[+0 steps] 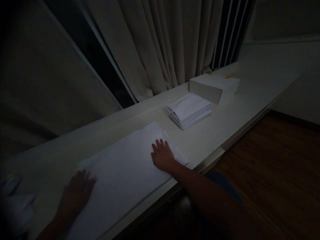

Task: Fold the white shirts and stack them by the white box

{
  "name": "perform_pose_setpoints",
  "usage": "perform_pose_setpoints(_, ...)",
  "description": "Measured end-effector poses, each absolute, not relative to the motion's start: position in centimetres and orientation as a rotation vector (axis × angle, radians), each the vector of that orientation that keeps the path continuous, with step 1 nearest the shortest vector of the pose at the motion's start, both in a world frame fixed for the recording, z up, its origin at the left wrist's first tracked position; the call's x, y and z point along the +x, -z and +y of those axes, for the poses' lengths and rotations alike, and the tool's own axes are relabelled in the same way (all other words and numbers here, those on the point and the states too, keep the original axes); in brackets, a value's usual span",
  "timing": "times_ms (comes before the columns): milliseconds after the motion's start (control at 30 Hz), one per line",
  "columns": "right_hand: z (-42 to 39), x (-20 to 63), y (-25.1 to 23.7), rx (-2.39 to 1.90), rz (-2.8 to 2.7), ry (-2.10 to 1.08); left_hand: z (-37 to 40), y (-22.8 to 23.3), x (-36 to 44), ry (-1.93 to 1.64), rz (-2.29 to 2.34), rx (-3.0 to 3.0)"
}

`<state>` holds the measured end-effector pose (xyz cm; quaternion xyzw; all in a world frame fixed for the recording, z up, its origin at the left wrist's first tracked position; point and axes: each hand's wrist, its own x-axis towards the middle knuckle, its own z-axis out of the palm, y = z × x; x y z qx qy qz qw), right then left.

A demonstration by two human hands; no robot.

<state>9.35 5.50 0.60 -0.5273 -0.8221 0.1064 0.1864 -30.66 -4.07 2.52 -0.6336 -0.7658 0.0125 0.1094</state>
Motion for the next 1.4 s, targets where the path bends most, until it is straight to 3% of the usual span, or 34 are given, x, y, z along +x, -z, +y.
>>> perform_pose_setpoints(167,4.9,11.3,-2.1,-1.362,-2.357,-0.403,-17.4,-0.1,-29.7,0.295,-2.009,-2.202)
perform_pose_setpoints(333,1.0,16.1,-1.8,-1.388,-2.24,-0.351,-23.9,2.1,-26.3,0.244,-1.903,-2.222)
perform_pose_setpoints(667,-4.9,24.6,5.1,-1.33,-2.49,-0.089,-25.2,1.5,-25.4,0.208,-1.916,-2.098)
perform_pose_setpoints(1133,-7.1,24.2,0.9,-1.29,-2.51,0.408,-27.5,3.1,-27.0,0.346,-1.919,-2.112)
perform_pose_setpoints(1400,-7.5,24.5,1.4,-1.195,-2.393,0.383,-28.7,3.1,-28.5,0.345,-1.882,-2.019)
